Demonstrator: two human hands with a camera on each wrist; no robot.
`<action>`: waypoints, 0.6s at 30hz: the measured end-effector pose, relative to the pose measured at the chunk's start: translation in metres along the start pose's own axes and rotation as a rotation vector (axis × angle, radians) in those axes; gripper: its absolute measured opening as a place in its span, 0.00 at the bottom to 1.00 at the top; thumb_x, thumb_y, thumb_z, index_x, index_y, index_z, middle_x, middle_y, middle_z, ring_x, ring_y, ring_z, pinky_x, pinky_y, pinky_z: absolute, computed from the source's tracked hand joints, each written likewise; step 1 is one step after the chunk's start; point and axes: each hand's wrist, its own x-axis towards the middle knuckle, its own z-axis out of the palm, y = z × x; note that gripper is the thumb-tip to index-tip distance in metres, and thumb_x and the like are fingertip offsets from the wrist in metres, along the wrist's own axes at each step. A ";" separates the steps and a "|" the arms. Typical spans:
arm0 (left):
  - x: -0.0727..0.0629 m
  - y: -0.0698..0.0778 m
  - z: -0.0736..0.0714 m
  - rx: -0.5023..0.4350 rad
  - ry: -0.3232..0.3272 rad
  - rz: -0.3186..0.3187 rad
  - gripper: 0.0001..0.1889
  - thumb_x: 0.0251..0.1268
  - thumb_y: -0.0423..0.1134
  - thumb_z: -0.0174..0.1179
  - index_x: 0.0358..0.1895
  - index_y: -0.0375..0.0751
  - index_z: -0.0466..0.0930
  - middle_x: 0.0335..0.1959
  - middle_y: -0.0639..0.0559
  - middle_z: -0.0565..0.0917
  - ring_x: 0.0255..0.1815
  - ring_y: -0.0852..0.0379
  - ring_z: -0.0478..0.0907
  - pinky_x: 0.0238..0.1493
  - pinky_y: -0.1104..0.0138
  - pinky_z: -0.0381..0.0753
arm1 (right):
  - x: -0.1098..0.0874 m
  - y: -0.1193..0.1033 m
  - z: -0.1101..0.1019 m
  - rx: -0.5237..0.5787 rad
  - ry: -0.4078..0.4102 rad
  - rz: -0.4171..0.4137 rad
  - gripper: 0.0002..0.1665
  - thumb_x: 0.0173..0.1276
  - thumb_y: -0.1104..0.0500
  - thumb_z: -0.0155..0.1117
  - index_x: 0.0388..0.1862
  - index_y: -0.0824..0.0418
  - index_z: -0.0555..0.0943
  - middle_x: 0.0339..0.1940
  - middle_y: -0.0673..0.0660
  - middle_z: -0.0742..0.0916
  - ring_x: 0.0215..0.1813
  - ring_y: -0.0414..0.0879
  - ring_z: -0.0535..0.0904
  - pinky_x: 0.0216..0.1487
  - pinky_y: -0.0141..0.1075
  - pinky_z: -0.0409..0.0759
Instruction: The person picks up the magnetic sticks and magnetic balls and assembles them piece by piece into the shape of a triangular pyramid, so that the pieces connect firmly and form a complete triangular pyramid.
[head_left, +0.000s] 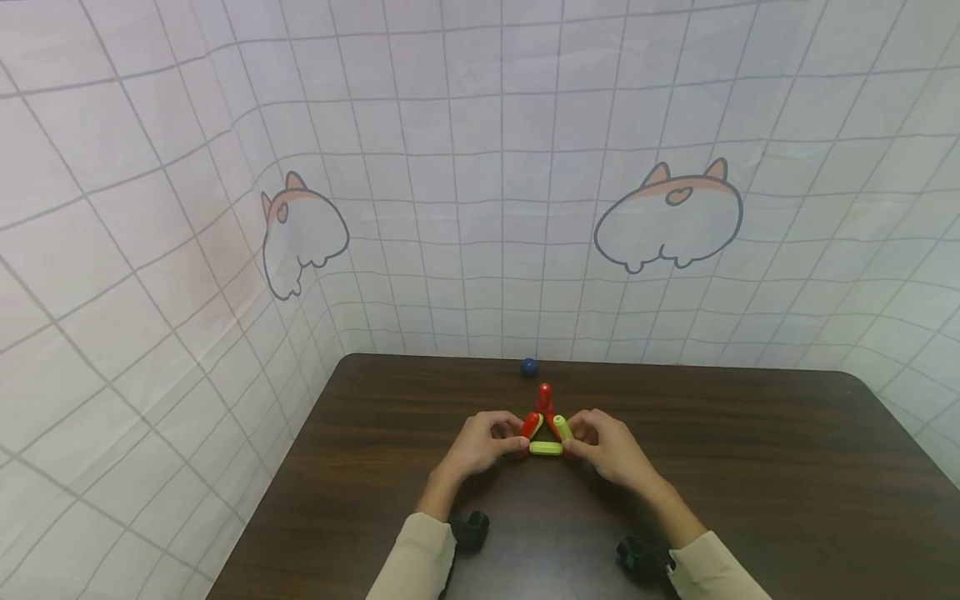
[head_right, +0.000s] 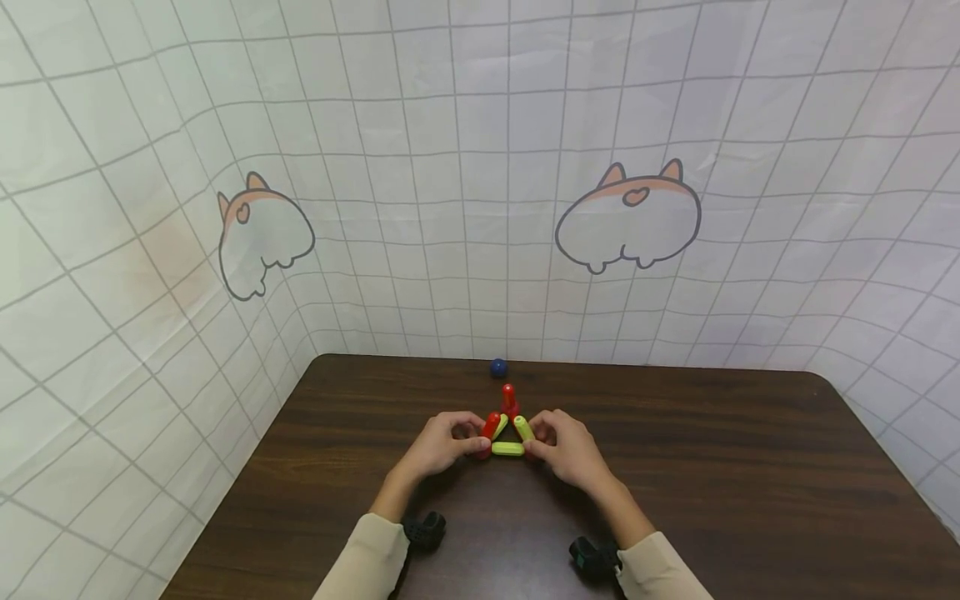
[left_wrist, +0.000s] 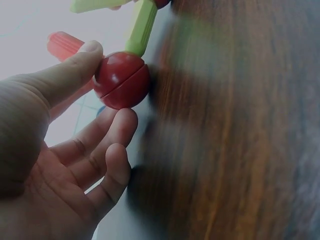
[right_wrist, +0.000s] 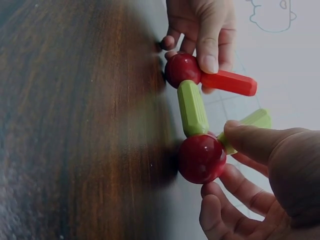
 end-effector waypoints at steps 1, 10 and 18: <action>0.000 0.000 0.000 0.005 0.000 -0.002 0.10 0.64 0.46 0.72 0.45 0.51 0.88 0.28 0.56 0.83 0.27 0.63 0.74 0.29 0.69 0.72 | 0.000 0.000 0.000 0.002 -0.001 0.003 0.10 0.65 0.57 0.74 0.44 0.54 0.85 0.35 0.50 0.83 0.35 0.41 0.75 0.38 0.34 0.73; -0.002 0.004 0.002 0.025 0.013 -0.012 0.10 0.63 0.47 0.72 0.45 0.53 0.88 0.28 0.57 0.83 0.26 0.63 0.73 0.27 0.70 0.70 | 0.000 -0.001 0.000 0.008 -0.005 0.027 0.09 0.67 0.57 0.73 0.45 0.54 0.84 0.35 0.50 0.82 0.35 0.42 0.75 0.36 0.35 0.73; -0.001 0.004 0.002 0.011 0.007 -0.007 0.10 0.62 0.47 0.73 0.44 0.51 0.88 0.28 0.56 0.84 0.26 0.62 0.73 0.27 0.69 0.70 | 0.000 0.000 0.000 0.008 -0.004 0.034 0.09 0.67 0.57 0.73 0.45 0.54 0.85 0.36 0.50 0.82 0.36 0.43 0.75 0.38 0.37 0.73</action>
